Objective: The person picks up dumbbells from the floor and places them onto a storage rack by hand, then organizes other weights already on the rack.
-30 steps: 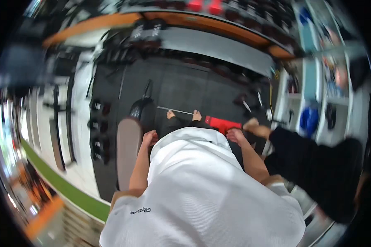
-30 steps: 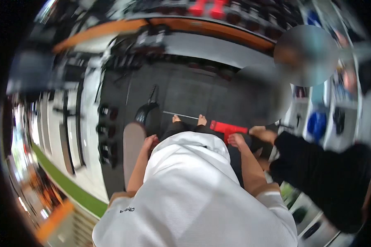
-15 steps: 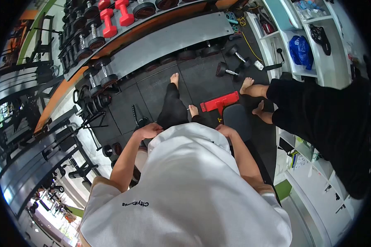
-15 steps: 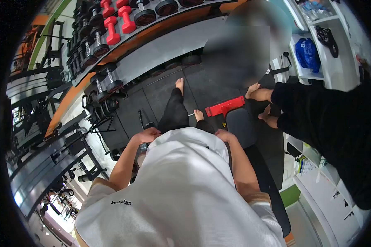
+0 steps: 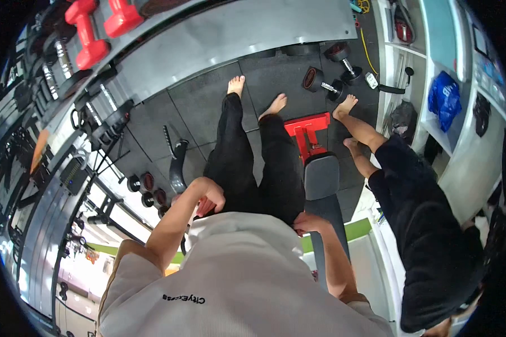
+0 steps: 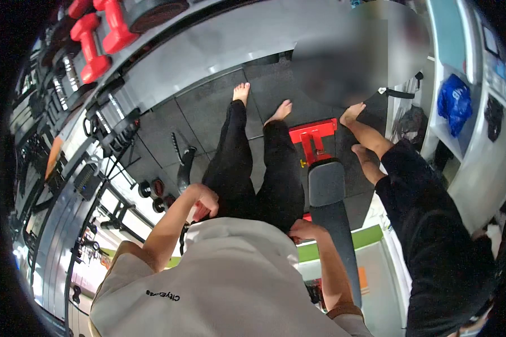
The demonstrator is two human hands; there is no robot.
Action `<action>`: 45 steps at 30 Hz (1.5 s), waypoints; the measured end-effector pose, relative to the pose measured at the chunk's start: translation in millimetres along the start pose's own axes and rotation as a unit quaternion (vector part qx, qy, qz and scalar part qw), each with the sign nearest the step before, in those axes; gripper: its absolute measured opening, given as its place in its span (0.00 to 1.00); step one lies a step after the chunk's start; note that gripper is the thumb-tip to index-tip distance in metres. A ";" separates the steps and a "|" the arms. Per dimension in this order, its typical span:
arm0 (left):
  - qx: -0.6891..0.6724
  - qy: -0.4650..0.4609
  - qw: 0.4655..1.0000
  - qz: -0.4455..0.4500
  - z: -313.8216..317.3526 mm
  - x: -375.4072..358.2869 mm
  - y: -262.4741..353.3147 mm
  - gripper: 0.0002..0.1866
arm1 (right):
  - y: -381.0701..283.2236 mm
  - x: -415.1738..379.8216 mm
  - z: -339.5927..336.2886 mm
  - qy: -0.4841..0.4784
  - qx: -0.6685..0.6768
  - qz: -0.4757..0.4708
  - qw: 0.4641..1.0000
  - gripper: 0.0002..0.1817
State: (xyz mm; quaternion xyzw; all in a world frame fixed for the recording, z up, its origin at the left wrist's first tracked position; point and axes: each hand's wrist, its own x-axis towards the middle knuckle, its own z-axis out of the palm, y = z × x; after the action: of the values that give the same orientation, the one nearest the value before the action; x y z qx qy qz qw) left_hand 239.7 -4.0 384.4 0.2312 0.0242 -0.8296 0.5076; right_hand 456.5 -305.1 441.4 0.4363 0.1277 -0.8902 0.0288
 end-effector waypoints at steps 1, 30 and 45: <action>0.002 -0.029 1.000 -0.009 -6.5 4.2 -0.1 0.16 | -23.1 -0.9 -14.2 -0.021 -0.026 0.046 0.998 0.14; -0.174 0.260 0.945 0.090 -77.3 3.4 45.4 0.18 | 52.9 115.9 -311.5 -0.139 0.252 -0.018 0.958 0.19; -0.185 0.686 0.692 -0.126 -194.6 132.1 95.4 0.32 | 164.2 343.5 -696.5 0.315 -0.500 0.131 0.796 0.14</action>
State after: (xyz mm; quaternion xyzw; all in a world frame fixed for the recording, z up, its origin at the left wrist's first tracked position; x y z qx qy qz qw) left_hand 341.0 -106.5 175.5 0.6321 0.5478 -0.4751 0.2732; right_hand 806.9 -267.1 -269.8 0.6299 0.4991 -0.5035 0.3171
